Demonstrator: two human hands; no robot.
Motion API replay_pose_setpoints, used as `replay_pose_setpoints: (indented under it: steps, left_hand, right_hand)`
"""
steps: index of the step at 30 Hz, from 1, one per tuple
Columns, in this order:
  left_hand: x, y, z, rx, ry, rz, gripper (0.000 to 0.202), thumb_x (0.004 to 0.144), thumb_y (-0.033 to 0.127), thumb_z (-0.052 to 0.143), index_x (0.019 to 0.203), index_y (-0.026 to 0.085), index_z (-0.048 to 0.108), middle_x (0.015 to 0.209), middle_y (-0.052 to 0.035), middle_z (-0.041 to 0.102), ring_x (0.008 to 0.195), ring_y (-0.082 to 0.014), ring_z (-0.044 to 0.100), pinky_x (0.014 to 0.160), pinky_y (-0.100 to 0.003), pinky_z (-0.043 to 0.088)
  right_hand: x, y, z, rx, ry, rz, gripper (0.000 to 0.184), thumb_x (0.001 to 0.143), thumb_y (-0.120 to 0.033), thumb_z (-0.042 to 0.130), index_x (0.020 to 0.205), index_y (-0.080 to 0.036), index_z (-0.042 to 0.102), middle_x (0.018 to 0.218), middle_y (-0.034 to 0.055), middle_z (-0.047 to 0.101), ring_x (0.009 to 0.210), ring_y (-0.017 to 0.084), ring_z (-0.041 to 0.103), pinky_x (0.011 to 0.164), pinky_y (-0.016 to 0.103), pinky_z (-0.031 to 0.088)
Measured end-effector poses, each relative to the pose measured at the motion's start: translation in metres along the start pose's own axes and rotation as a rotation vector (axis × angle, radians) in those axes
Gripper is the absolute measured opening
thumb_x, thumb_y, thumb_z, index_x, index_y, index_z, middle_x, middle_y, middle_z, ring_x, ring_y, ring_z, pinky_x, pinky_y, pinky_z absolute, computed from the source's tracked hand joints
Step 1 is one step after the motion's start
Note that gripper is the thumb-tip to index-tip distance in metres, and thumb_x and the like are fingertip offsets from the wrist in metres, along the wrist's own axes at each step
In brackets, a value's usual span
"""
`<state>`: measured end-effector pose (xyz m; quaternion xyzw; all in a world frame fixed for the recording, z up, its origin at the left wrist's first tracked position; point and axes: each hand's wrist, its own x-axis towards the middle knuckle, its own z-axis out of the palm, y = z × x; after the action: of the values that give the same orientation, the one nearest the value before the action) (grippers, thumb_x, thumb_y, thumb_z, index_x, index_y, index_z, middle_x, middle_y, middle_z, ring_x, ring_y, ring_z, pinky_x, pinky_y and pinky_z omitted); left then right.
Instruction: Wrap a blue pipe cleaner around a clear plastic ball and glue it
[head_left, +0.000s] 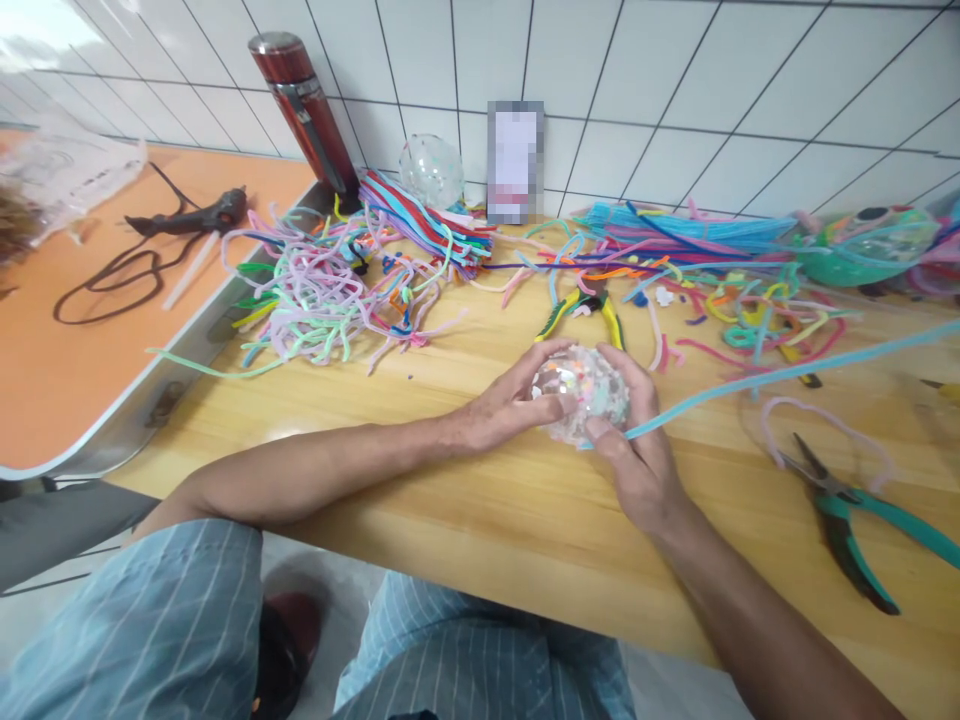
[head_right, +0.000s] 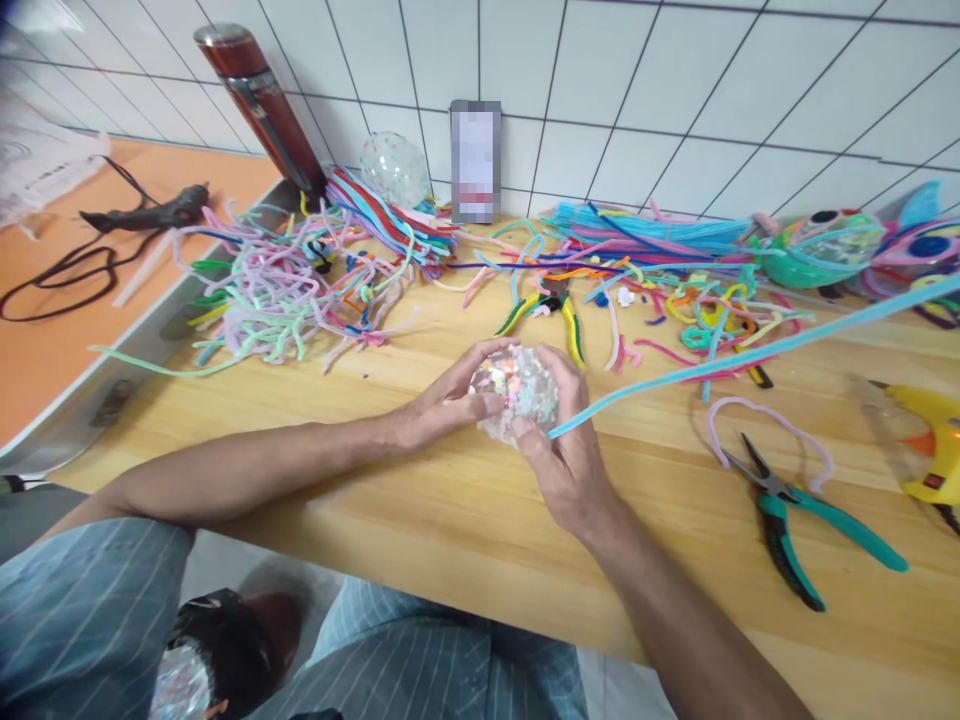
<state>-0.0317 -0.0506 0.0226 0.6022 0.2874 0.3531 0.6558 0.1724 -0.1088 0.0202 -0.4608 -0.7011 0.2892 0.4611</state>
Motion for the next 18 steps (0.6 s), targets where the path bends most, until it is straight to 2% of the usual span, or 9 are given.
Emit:
replay_pose_setpoints:
  steps: [6,12,18]
  left_hand:
    - [-0.0018,0.0059,-0.0006,-0.019,-0.037,-0.012,0.080,0.086,0.050,0.079,0.157,0.031,0.046,0.159,-0.0111,0.052,0.142,-0.0352,0.055,0.122,-0.054,0.045]
    - [-0.0044,0.0038,0.0001,-0.011,-0.011,-0.005,0.071,0.093,0.048,0.071,0.158,0.033,0.048,0.165,-0.0086,0.049,0.148,-0.0358,0.051,0.126,-0.055,0.042]
    - [-0.0050,0.0045,0.0019,-0.078,-0.067,-0.020,0.079,0.090,0.048,0.078,0.159,0.036,0.042,0.159,-0.0093,0.051,0.135,-0.0315,0.059,0.117,-0.051,0.049]
  right_hand:
    - [-0.0008,0.0012,0.0002,-0.099,0.005,-0.069,0.067,0.106,-0.049,0.055,0.168,-0.037,0.034,0.169,0.0107,0.043,0.160,0.039,0.040,0.130,0.069,0.036]
    - [-0.0004,-0.0001,0.0008,-0.169,0.019,-0.151,0.068,0.106,-0.046,0.055,0.169,-0.038,0.033,0.169,0.0099,0.043,0.159,0.039,0.041,0.129,0.068,0.038]
    - [0.0003,0.0043,0.0025,-0.230,0.042,-0.216,0.067,0.106,-0.044,0.053,0.169,-0.032,0.032,0.167,0.0134,0.045,0.157,0.038,0.043,0.125,0.067,0.043]
